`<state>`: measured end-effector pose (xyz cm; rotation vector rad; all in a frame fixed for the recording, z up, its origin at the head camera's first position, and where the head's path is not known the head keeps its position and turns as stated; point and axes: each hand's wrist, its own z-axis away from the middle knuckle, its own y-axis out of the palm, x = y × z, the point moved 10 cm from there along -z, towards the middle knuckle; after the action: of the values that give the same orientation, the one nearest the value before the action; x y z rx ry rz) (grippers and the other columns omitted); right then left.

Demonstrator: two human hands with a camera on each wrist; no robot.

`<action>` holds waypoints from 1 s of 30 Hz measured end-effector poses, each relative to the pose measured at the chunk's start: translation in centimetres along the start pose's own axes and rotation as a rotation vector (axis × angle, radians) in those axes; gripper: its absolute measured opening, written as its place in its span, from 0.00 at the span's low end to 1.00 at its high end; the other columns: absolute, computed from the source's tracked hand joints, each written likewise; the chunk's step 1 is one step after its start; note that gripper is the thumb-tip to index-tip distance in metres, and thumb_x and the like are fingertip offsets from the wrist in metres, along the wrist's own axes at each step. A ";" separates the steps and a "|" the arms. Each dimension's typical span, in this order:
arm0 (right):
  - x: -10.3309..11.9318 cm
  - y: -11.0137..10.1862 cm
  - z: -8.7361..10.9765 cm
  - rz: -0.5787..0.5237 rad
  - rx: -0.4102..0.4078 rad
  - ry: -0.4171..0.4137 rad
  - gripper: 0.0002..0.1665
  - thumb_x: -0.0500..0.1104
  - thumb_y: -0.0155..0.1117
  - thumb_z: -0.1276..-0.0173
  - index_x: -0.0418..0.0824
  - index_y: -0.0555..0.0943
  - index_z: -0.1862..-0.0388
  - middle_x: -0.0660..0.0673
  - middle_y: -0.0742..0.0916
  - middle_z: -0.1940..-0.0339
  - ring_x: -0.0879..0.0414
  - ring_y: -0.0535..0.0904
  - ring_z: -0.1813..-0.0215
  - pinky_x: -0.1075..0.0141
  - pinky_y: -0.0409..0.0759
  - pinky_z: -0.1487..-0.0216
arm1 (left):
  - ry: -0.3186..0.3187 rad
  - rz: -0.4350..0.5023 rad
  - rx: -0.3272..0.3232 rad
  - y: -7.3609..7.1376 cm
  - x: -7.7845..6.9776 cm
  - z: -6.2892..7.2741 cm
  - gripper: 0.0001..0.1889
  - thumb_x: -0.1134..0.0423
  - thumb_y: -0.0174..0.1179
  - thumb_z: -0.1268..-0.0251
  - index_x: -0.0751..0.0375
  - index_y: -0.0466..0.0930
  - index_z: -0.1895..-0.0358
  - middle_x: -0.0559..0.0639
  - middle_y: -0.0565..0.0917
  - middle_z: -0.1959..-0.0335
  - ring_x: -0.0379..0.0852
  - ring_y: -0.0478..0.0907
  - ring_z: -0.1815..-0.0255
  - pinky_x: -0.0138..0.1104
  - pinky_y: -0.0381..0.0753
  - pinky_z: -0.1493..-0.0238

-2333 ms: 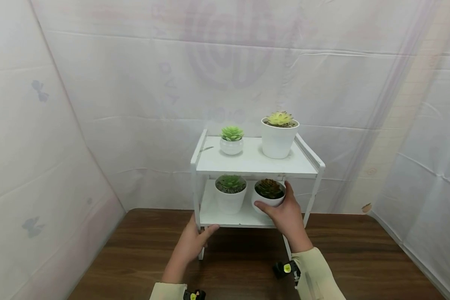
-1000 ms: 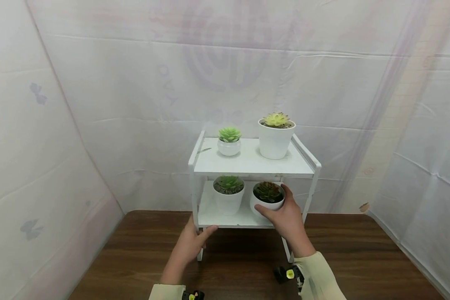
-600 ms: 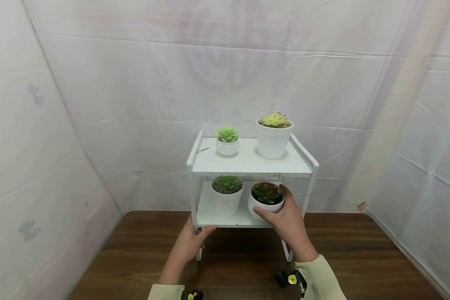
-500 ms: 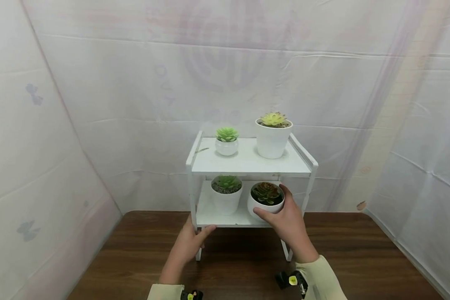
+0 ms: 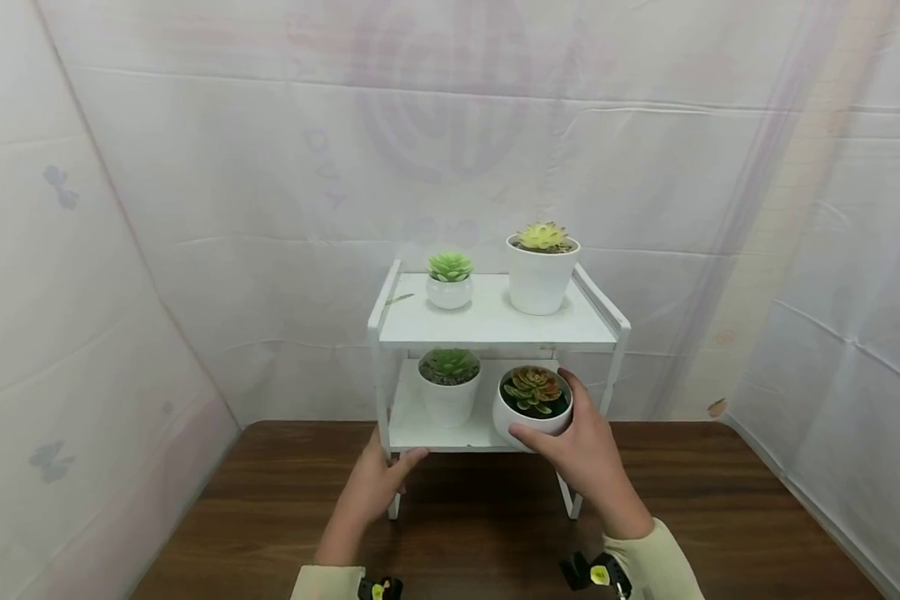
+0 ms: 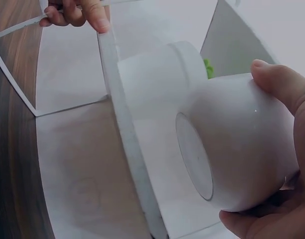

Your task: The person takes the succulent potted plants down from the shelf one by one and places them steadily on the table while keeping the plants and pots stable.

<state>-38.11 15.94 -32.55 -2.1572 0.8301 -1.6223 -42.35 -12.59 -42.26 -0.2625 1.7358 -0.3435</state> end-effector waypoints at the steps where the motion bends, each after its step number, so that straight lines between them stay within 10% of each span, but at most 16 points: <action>1: 0.1 -0.1 0.1 0.003 0.004 -0.003 0.67 0.70 0.74 0.54 0.49 0.51 0.22 0.40 0.76 0.36 0.44 0.76 0.39 0.48 0.77 0.46 | 0.001 0.000 0.000 0.0 0.0 0.0 0.41 0.42 0.64 0.41 0.43 0.54 0.27 0.56 0.77 0.60 0.47 0.72 0.81 0.41 0.79 0.74; 30: 0.4 -2.7 3.3 0.085 0.083 -0.108 0.59 0.66 0.77 0.54 0.53 0.59 0.27 0.43 0.82 0.44 0.51 0.79 0.47 0.56 0.77 0.51 | -0.006 -0.010 -0.013 0.0 0.1 0.0 0.41 0.42 0.64 0.41 0.44 0.54 0.27 0.58 0.78 0.51 0.52 0.74 0.79 0.45 0.81 0.73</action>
<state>-34.20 17.50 -31.68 -2.1016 0.7969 -1.4594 -42.40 -12.66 -42.30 -0.2821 1.7319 -0.3384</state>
